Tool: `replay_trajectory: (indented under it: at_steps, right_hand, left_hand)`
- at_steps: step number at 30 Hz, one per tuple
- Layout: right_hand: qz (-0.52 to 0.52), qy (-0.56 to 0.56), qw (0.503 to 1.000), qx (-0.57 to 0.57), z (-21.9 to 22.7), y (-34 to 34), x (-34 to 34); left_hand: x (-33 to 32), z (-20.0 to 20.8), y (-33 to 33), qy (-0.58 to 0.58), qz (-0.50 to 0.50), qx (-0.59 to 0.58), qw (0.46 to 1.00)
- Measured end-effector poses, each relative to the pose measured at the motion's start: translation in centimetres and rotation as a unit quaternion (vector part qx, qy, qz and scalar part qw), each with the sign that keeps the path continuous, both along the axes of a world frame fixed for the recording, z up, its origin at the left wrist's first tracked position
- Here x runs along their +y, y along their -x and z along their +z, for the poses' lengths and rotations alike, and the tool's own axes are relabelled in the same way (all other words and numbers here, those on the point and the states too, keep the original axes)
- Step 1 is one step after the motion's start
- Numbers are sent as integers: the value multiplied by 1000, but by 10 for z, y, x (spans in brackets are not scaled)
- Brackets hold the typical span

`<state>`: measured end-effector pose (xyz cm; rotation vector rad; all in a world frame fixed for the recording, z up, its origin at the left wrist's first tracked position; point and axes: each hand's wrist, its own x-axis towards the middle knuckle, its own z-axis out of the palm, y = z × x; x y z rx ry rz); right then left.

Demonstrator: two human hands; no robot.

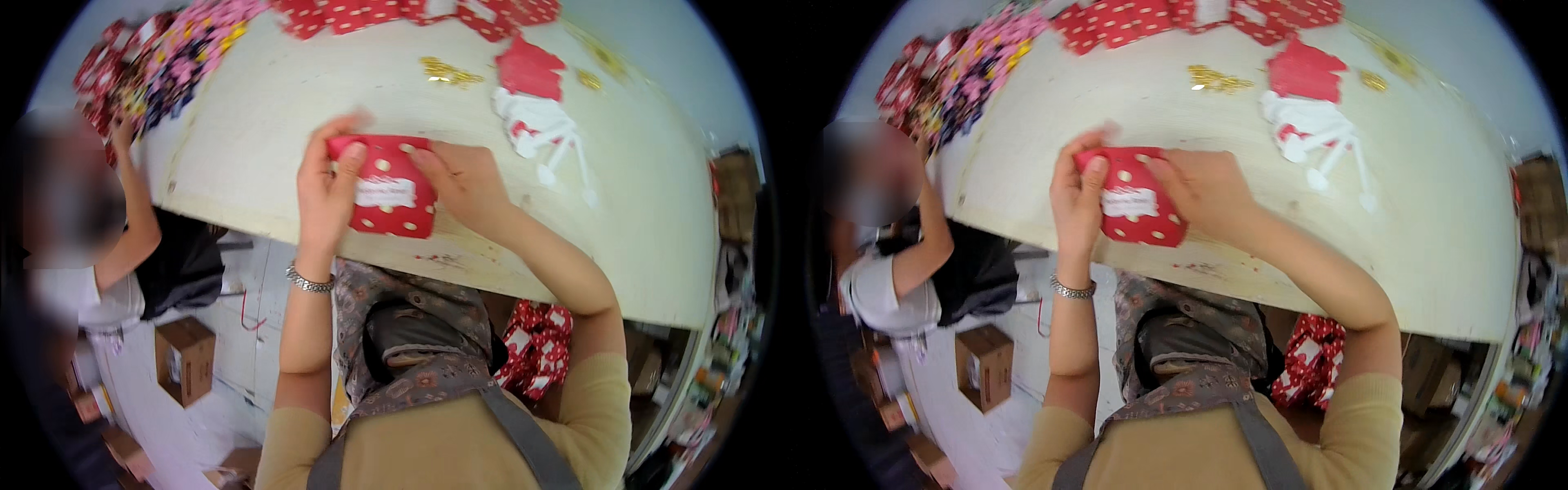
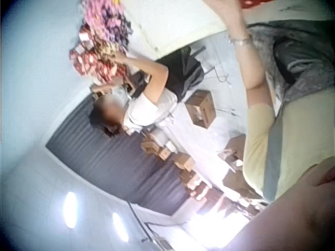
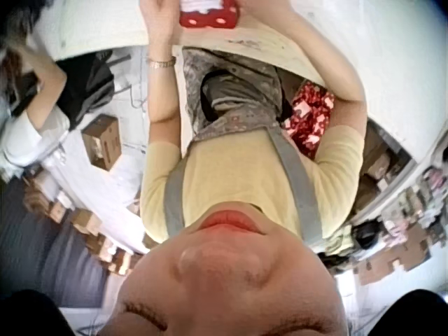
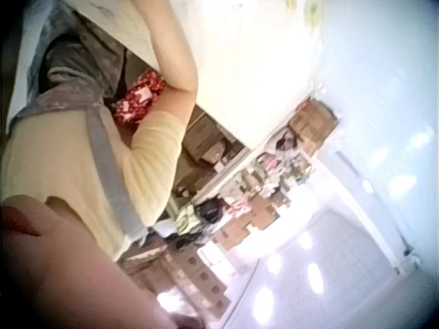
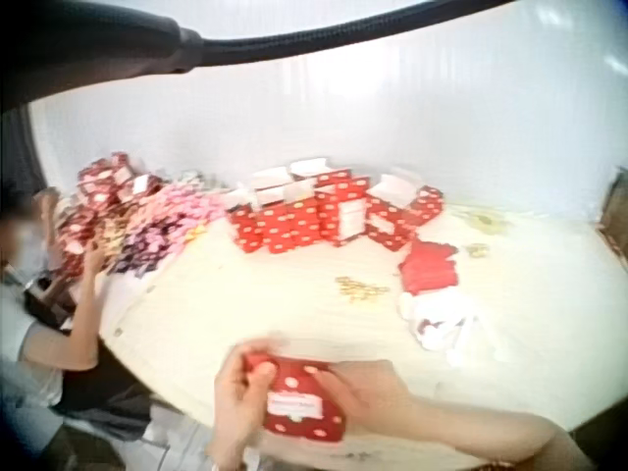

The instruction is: The person assembles small red polka-dotted gift boxes by hand. They fold the flat paper pieces into box shapes, insert white paper liners, and place small items inside before closing the lids. The finished boxes are set aside on the table.

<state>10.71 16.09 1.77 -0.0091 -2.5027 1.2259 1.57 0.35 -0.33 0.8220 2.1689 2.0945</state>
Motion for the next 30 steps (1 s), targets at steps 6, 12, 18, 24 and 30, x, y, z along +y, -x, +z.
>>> replay_trajectory:
  at_steps: [6, 12, 18, 24, 30]
  right_hand:
    - [-68, -213, 938, 265, -38, 11, -27]
    - [181, -92, 979, -20, -26, -32, -1]
    - [-448, -321, 824, -131, -41, -138, 128]
    - [-474, -287, 786, -273, -25, -178, 123]
    - [-150, 71, 983, 80, 11, -89, 37]
  left_hand:
    - [22, 10, -45, 93, 81, 237, 964]
    - [18, 11, -17, 41, 126, 27, 991]
    - [10, 5, -11, 49, 69, 48, 995]
    - [-2, -6, 2, -22, 31, 45, 998]
    - [-1, 5, 10, 12, -32, 42, 999]
